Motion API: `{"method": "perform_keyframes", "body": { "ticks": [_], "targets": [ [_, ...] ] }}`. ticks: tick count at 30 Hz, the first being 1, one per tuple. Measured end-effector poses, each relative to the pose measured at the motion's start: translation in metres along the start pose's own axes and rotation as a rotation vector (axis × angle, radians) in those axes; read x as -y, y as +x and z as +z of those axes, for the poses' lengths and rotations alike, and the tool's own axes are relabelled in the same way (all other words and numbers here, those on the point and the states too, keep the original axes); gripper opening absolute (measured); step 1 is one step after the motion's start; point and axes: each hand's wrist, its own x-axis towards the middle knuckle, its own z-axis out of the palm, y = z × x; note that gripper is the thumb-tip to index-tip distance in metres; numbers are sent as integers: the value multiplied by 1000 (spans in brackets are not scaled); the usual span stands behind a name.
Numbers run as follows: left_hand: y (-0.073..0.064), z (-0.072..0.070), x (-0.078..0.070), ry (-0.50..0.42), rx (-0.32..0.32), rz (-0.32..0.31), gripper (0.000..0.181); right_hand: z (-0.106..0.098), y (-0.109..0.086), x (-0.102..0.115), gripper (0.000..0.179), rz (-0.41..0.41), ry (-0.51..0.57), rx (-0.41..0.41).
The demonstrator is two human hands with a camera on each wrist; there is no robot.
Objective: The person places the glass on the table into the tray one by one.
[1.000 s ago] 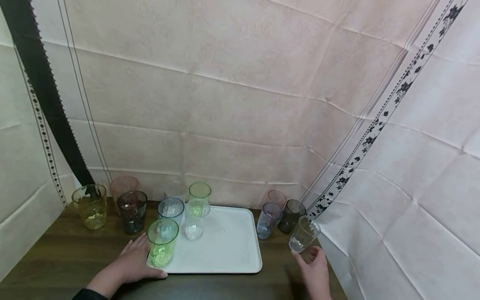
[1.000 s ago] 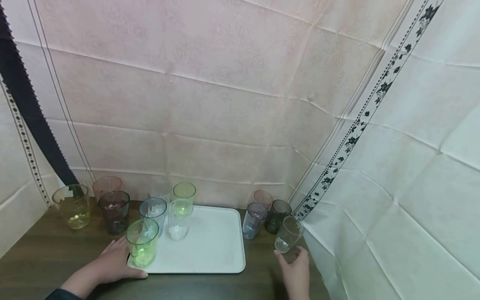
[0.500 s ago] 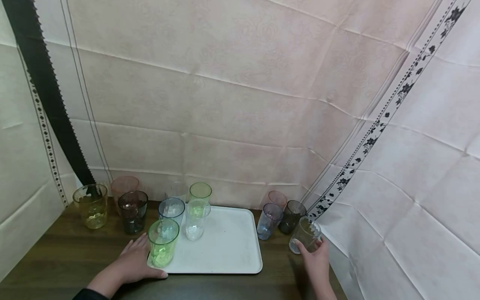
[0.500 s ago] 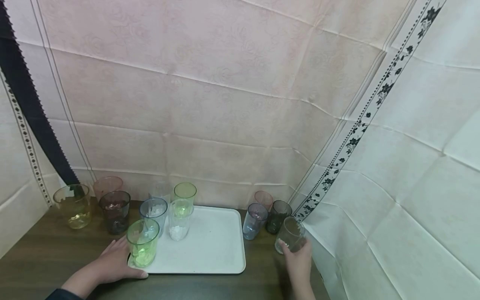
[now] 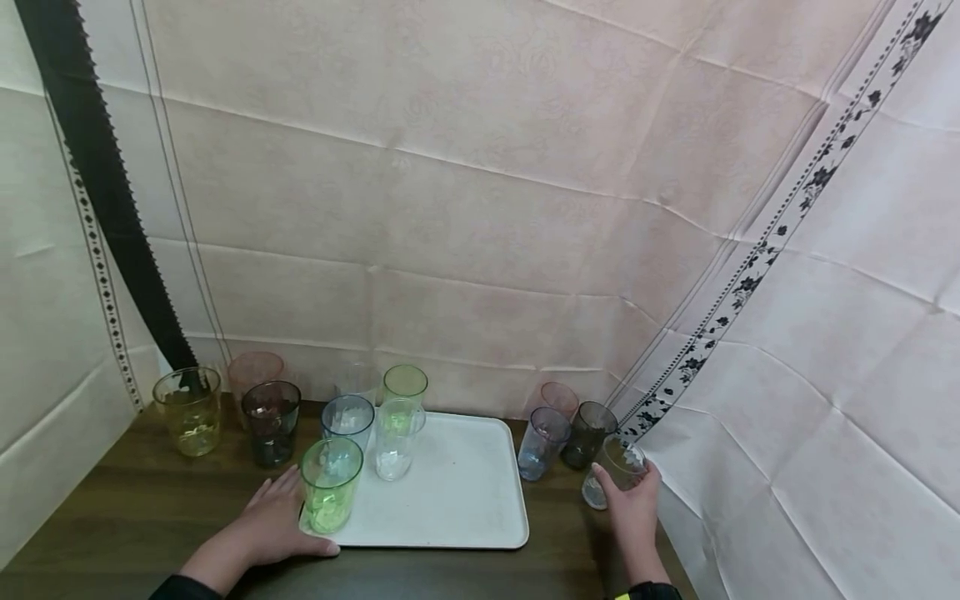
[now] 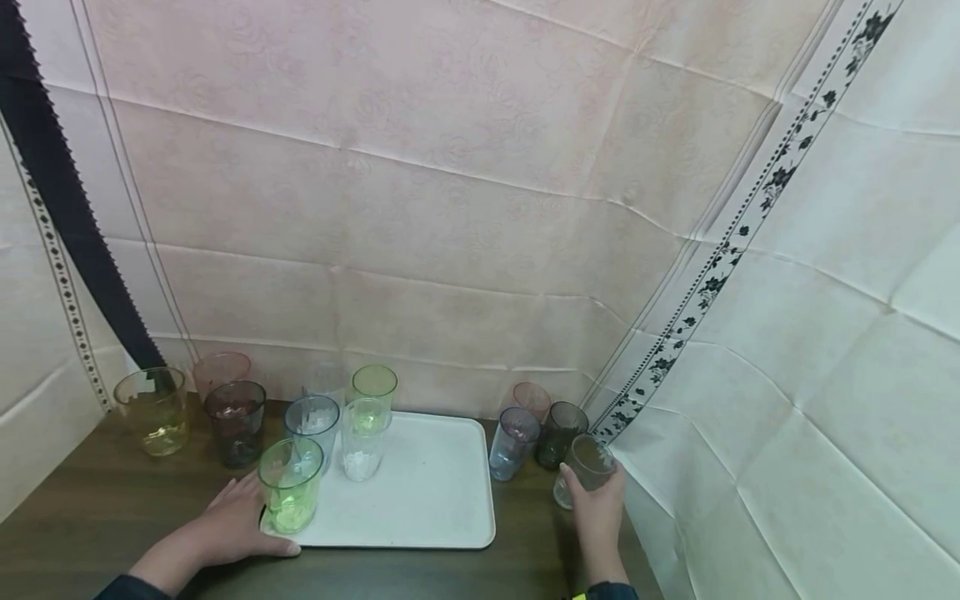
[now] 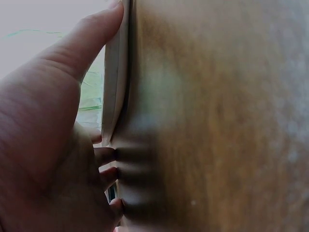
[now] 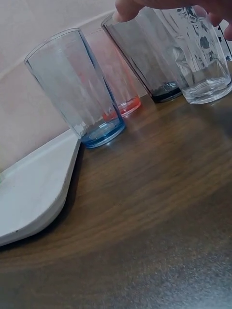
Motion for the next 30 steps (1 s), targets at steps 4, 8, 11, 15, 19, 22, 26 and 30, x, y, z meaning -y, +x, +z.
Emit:
{"method": "perform_keyframes", "body": {
  "ticks": [4, 8, 11, 15, 19, 22, 26, 30],
  "targets": [
    [0, 0, -1, 11, 6, -4, 142, 0, 1, 0, 117, -5, 0, -16],
    [1, 0, -1, 7, 28, -22, 141, 0, 0, 0, 108, -22, -13, -37],
    [1, 0, -1, -4, 38, -32, 141, 1, 0, 0, 104, -25, -29, -52],
    [1, -1, -1, -6, 38, -37, 142, 2, -1, 2, 102, -17, -27, -53],
    [1, -2, -3, -16, 37, -44, 142, 2, -2, 2, 103, -22, -16, -45],
    [1, -2, -4, -20, 40, -49, 142, 1, -4, 3, 105, -39, -14, -45],
    [1, -3, -5, -16, 39, -43, 141, -1, -9, 3, 102, -57, -24, -54],
    [0, -4, -4, -14, 37, -38, 141, -3, -16, 7, 99, -69, -27, -51]
  ]
}}
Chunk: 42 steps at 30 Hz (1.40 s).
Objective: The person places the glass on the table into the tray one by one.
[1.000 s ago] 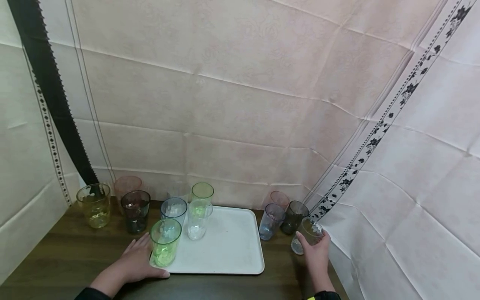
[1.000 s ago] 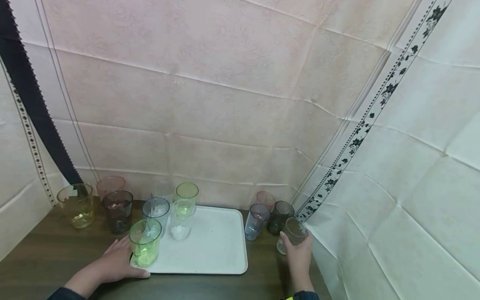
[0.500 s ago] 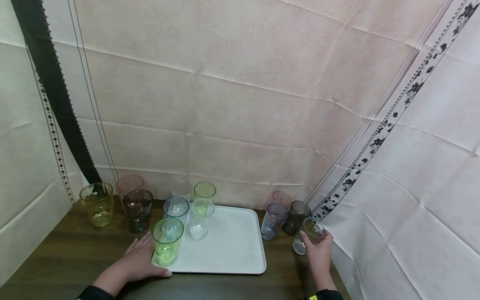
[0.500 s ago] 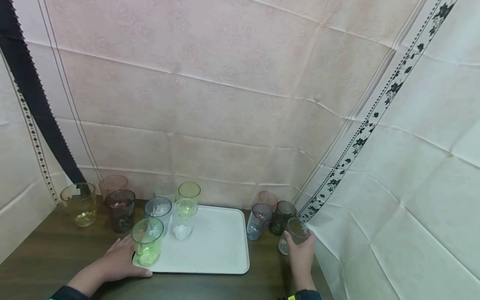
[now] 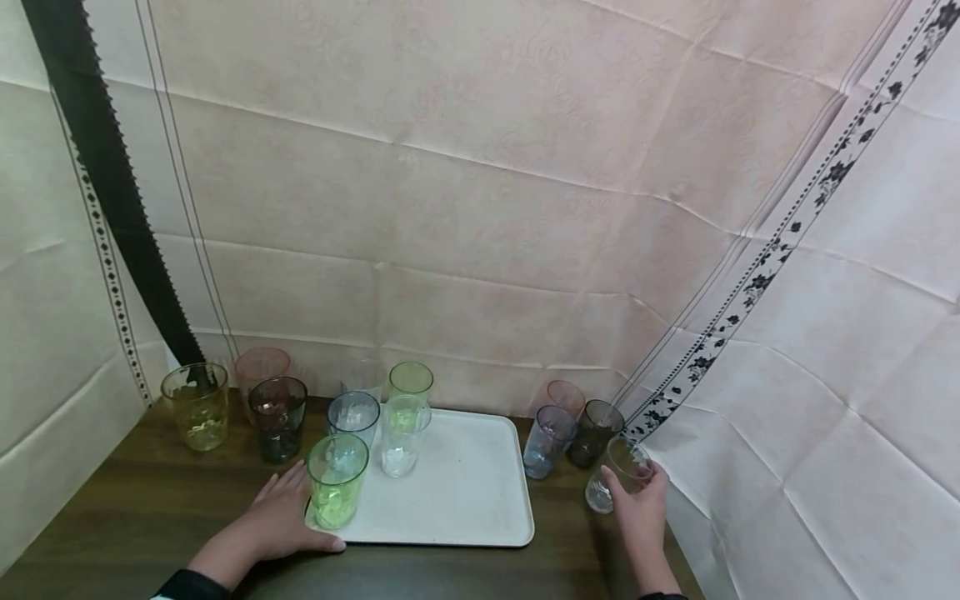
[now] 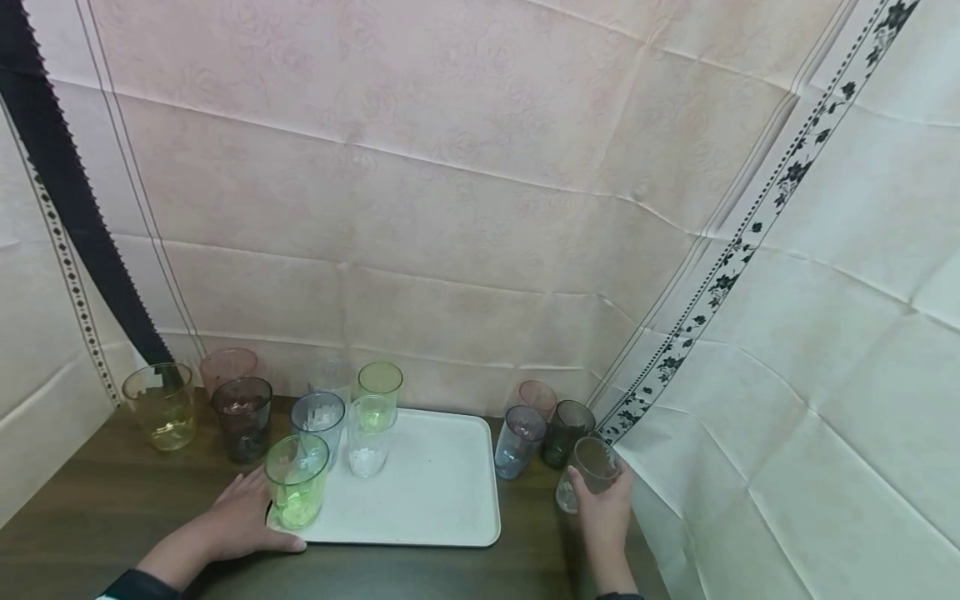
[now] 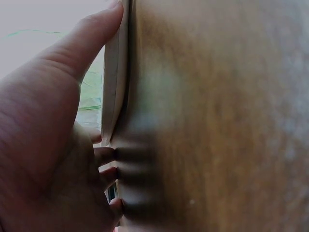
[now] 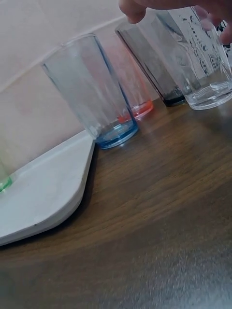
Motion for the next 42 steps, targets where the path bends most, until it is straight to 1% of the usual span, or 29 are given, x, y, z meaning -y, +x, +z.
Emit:
{"method": "perform_keyframes", "body": {
  "ticks": [6, 12, 16, 19, 22, 27, 31, 35, 38, 42],
  "targets": [
    [1, 1, 2, 9, -9, 16, 141, -7, -10, 9, 100, -9, -7, 24],
    [1, 3, 4, 6, -18, 31, 141, -14, -23, 17, 99, -66, -3, 59],
    [3, 7, 9, 9, -26, 35, 143, -15, -32, 23, 98, -91, 18, 91],
    [3, 10, 11, 9, -33, 35, 144, -15, -37, 26, 93, -103, 30, 108],
    [4, 10, 11, 14, -45, 46, 143, -15, -42, 30, 91, -108, 16, 120],
    [3, 8, 9, 15, -41, 46, 142, -14, -48, 34, 89, -116, 25, 153],
    [2, 5, 6, 15, -41, 47, 141, -9, -53, 39, 90, -119, 34, 189],
    [1, 4, 5, 18, -38, 46, 141, 2, -60, 46, 90, -129, 49, 218],
    [1, 5, 5, 21, -35, 44, 141, 11, -67, 50, 88, -155, 73, 235],
    [1, 5, 6, 32, -43, 50, 141, 23, -76, 55, 85, -189, 133, 262]
  ]
}}
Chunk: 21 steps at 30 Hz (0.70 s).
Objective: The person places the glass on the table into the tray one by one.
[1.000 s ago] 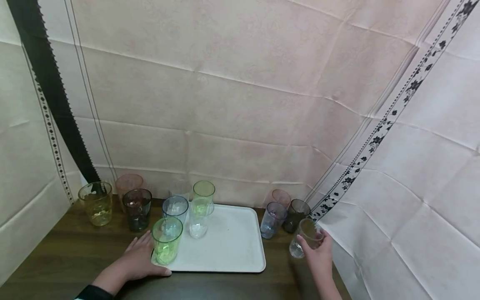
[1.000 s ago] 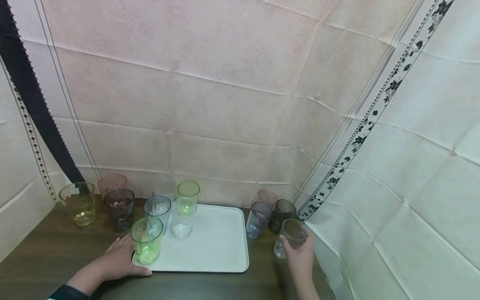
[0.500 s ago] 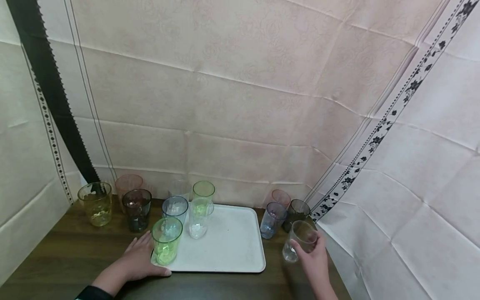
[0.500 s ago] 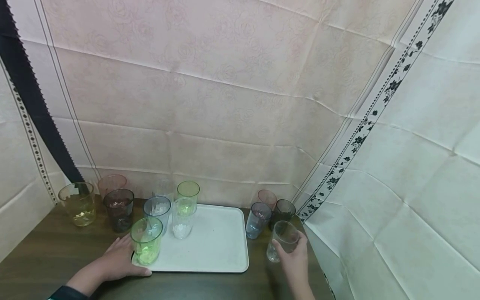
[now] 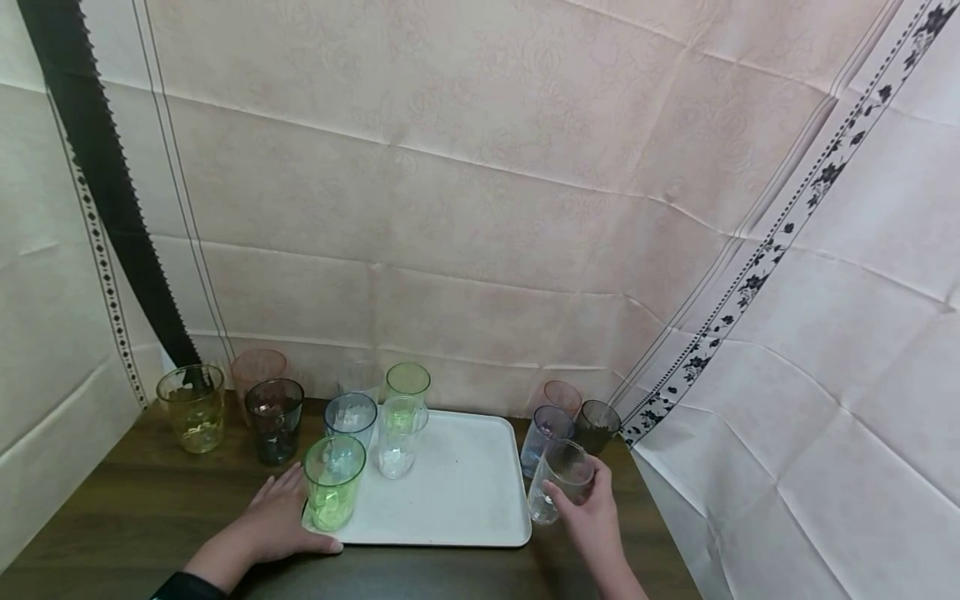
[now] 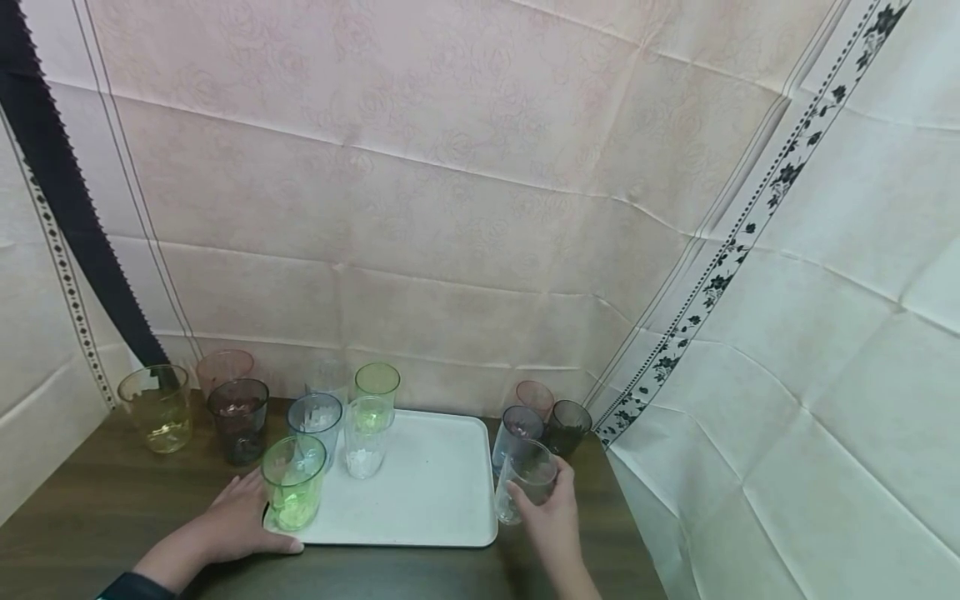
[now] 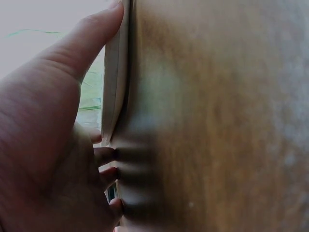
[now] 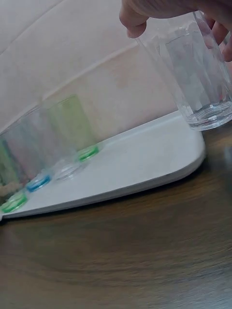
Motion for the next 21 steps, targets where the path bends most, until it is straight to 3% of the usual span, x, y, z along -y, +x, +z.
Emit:
{"method": "perform_keyframes", "body": {
  "ticks": [10, 21],
  "targets": [
    [-1, -1, 0, -17, 3, -8, 142, 39, -11, 27, 81, -31, 110, 109],
    [0, -1, 0, -39, 25, -30, 143, 89, -30, 56, 77, -116, 101, 187]
  ]
}}
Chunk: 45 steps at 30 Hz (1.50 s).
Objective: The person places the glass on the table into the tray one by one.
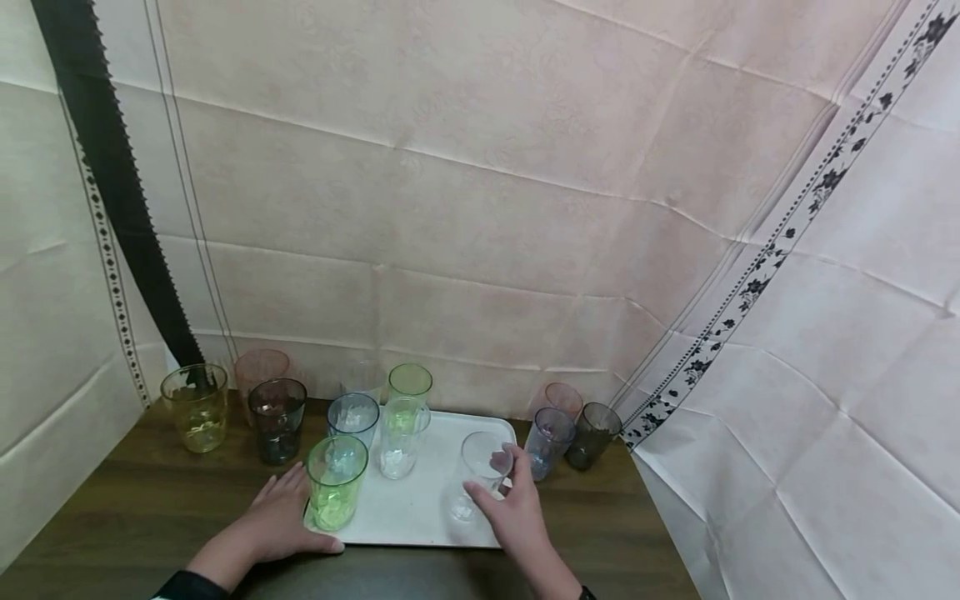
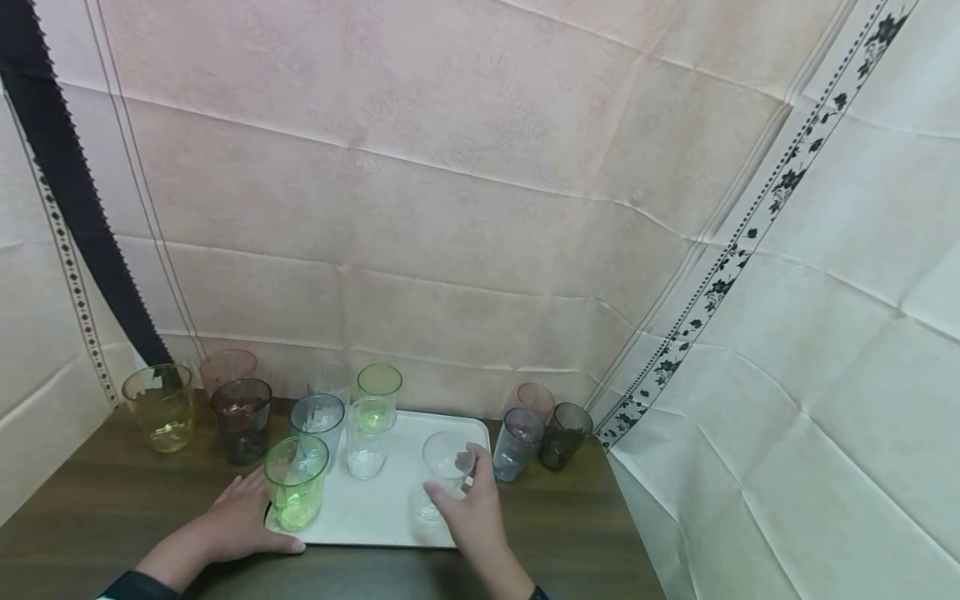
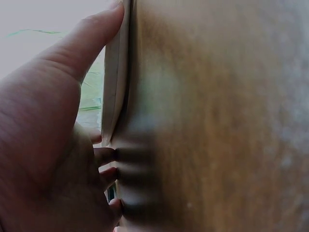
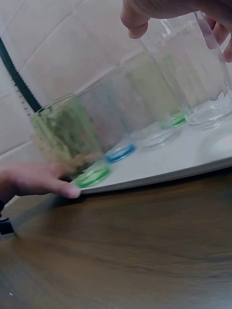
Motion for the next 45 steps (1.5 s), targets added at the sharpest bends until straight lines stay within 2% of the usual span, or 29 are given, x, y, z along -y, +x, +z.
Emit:
{"method": "perform_keyframes", "body": {
  "ticks": [7, 12, 19, 29, 45],
  "targets": [
    [2, 0, 0, -7, 22, -25, 142, 31, -1, 10, 76, -28, 51, 73],
    [2, -1, 0, -9, 31, -40, 141, 51, -2, 19, 77, 2, 53, 137],
    [0, -2, -3, 9, 19, -27, 141, 70, -3, 31, 77, 29, 51, 185],
    [0, -1, -1, 21, 5, -22, 141, 87, -4, 32, 77, 32, 52, 238],
    [-4, -4, -6, 22, -16, 0, 140, 98, -9, 28, 79, 19, 32, 276]
  ]
}}
